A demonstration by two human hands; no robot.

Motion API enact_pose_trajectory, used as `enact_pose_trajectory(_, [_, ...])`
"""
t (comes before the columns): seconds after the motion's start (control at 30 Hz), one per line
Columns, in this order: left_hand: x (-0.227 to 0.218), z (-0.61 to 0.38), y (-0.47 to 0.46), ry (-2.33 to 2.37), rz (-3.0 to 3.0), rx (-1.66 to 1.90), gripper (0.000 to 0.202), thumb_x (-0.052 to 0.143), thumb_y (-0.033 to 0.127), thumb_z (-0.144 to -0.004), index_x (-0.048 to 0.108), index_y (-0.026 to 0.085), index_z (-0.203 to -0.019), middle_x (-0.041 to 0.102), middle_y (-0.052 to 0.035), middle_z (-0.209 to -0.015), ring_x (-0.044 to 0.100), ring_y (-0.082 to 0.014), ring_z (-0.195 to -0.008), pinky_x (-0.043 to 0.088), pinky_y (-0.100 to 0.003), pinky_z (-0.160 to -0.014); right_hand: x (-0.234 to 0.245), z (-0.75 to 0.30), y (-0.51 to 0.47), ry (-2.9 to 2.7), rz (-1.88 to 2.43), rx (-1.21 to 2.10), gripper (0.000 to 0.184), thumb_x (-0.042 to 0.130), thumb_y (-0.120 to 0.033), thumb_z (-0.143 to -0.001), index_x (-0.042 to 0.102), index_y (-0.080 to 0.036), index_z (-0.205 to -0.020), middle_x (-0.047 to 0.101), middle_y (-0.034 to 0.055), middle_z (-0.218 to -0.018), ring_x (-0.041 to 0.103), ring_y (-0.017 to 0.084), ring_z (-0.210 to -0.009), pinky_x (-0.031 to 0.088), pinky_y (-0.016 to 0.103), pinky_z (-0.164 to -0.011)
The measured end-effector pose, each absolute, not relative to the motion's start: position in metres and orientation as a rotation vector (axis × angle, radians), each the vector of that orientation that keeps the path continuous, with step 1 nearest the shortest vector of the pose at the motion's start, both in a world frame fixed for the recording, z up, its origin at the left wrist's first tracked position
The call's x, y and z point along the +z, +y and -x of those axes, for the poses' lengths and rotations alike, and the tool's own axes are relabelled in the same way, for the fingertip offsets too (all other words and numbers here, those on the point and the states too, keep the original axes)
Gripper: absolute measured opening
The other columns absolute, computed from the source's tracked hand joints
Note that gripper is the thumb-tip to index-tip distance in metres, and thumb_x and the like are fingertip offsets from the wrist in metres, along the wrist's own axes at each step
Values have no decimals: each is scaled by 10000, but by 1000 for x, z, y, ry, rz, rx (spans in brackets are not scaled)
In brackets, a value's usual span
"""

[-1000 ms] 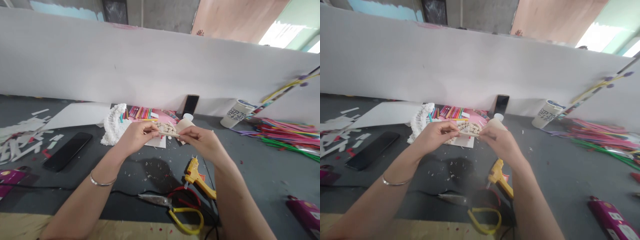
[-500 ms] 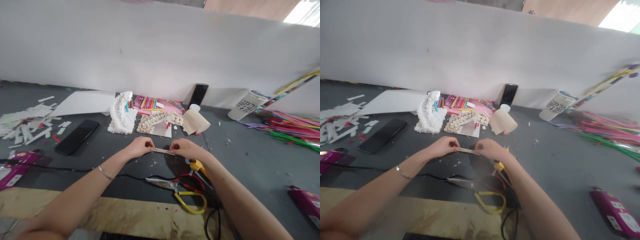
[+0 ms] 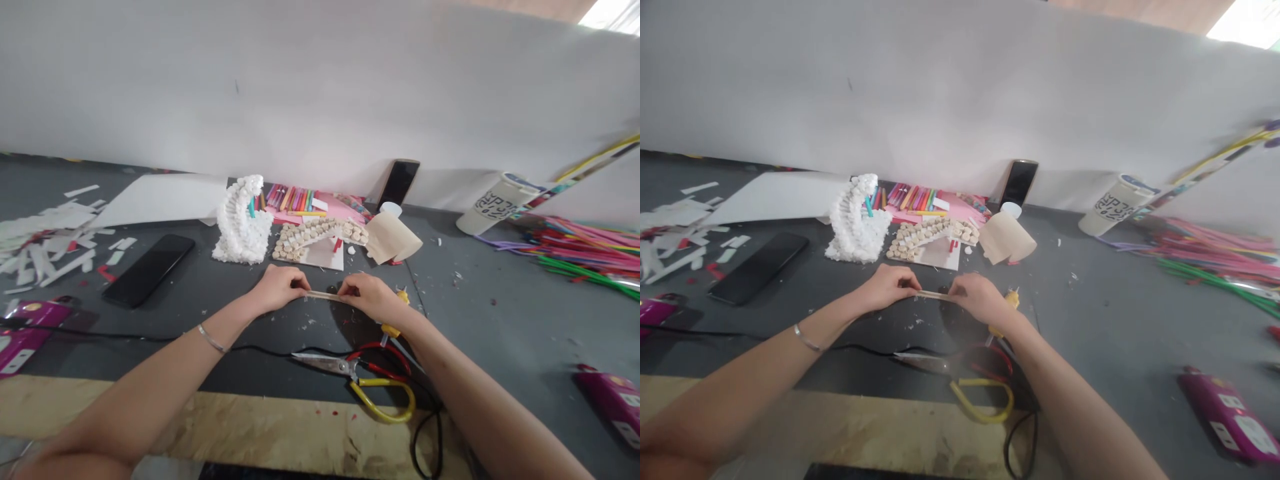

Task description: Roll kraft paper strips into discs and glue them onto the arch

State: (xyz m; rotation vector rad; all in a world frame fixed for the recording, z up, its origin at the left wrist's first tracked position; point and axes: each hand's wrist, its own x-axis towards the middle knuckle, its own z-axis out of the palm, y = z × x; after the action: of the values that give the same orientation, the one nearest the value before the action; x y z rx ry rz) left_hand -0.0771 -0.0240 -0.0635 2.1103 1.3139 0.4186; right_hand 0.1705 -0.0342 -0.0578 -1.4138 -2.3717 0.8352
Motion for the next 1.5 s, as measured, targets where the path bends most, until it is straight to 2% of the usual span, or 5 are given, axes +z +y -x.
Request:
enact_pose_trajectory(0.23, [-69, 88, -23, 1157, -2281, 434, 146, 620, 205, -851, 756, 237, -893, 700, -12, -903, 633, -156, -887, 337, -331, -905, -73, -180, -35, -2439, 1176, 661, 81, 622, -175, -869, 695, -183, -834, 681, 48, -809, 577, 175, -810, 429, 284, -761])
enact_pose_trajectory(0.63, [-75, 96, -26, 879, -2808, 406, 323, 410, 134, -962, 719, 207, -1022, 628, -53, -854, 566, -157, -842, 357, -313, -836, -73, -179, -46, -2834, 993, -77, 195, 504, -138, -939, 693, -167, -903, 586, 71, -786, 470, 203, -781, 362, 317, -715])
enact_pose_trajectory(0.97, [-63, 91, -40, 707, -3248, 238, 204, 455, 101, -941, 641, 175, -981, 630, -64, -865, 535, -193, -840, 359, -333, -811, -66, -179, -70, -2945, 1088, -174, 313, 510, -92, -907, 619, -155, -1194, 598, 102, -912, 495, 250, -877, 405, 375, -762])
enact_pose_trajectory(1.23, [-56, 83, -42, 699, -3246, 137, 342, 458, 85, -929, 569, 207, -1228, 649, -52, -881, 547, -198, -853, 353, -336, -790, -68, -176, -68, -2921, 1133, -159, 260, 494, -117, -915, 665, -180, -1100, 633, 103, -909, 517, 239, -864, 383, 362, -754])
enact_pose_trajectory(1.5, [-55, 78, -41, 929, -3035, 237, 207, 506, 252, -937, 697, 174, -943, 626, -77, -894, 565, -198, -855, 334, -349, -760, -58, -161, -52, -2728, 1338, 140, 243, 538, -255, -943, 668, -158, -762, 660, 88, -785, 563, 208, -811, 384, 314, -753])
